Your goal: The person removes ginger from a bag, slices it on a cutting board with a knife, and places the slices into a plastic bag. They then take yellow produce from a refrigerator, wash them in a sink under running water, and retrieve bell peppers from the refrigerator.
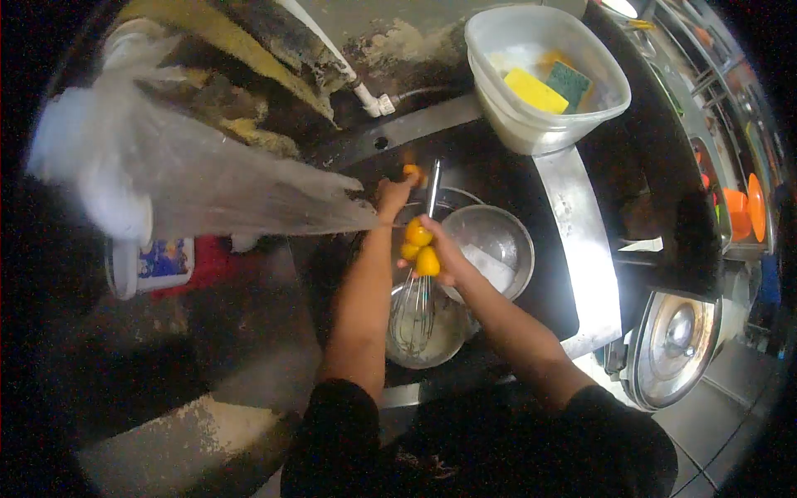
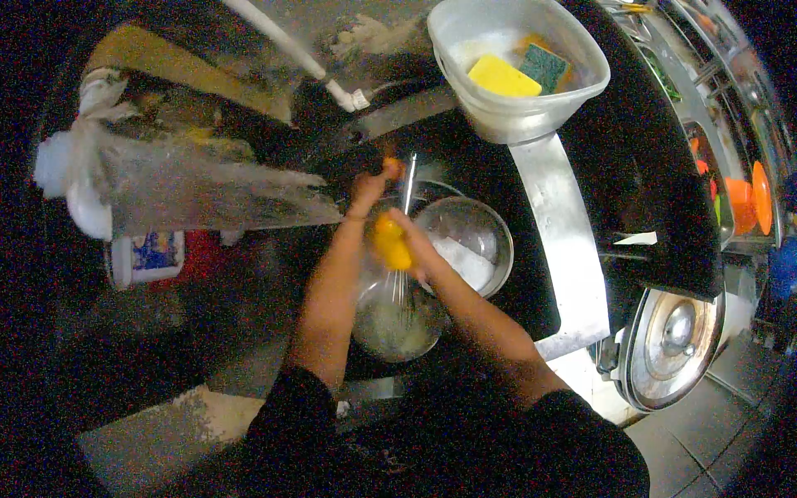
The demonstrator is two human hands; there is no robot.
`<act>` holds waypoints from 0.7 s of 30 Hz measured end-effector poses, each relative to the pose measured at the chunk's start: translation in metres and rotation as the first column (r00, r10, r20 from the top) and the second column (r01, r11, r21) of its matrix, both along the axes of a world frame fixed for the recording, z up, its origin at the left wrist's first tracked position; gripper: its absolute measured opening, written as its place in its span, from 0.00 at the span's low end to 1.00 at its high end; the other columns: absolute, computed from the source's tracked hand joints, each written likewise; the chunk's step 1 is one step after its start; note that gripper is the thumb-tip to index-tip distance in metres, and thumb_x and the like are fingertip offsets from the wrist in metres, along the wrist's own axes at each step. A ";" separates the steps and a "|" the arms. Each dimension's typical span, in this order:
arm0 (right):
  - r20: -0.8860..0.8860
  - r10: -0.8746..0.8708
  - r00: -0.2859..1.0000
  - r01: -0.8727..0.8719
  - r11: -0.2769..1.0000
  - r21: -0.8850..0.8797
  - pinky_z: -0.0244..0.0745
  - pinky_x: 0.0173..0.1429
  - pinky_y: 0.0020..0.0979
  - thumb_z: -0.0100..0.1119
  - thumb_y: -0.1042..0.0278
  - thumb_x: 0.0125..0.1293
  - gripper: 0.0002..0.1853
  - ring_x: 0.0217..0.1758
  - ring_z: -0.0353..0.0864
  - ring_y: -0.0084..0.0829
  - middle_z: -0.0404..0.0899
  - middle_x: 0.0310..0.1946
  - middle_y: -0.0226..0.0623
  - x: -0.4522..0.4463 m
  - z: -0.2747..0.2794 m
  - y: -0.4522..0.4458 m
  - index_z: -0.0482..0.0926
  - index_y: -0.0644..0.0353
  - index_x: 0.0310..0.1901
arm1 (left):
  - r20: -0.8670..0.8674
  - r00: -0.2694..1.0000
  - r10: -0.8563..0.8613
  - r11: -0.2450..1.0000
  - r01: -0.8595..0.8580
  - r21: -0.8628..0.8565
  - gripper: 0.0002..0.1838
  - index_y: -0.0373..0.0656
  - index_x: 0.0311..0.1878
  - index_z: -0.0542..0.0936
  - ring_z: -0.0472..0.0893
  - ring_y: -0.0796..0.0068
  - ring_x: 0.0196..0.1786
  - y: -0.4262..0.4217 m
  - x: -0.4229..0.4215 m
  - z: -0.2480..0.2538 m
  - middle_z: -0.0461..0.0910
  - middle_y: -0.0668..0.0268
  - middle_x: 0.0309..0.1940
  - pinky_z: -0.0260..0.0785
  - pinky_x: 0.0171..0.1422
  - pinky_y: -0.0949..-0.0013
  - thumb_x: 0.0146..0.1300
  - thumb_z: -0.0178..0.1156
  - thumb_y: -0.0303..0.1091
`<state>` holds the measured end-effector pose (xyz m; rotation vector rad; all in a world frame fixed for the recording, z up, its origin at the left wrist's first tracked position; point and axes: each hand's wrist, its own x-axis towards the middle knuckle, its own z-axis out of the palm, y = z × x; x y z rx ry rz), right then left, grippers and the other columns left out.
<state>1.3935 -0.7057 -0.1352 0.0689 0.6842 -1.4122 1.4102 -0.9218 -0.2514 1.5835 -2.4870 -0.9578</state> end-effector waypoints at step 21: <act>0.304 -0.251 0.919 0.287 0.954 -0.081 0.73 0.50 0.34 0.38 0.39 0.71 0.25 0.42 0.78 0.28 0.78 0.37 0.32 0.032 0.012 -0.056 0.76 0.53 0.43 | -0.767 0.615 0.184 0.983 -0.103 0.153 0.19 0.35 0.51 0.76 0.75 0.62 0.55 0.119 0.082 0.141 0.75 0.56 0.54 0.63 0.61 0.63 0.67 0.51 0.42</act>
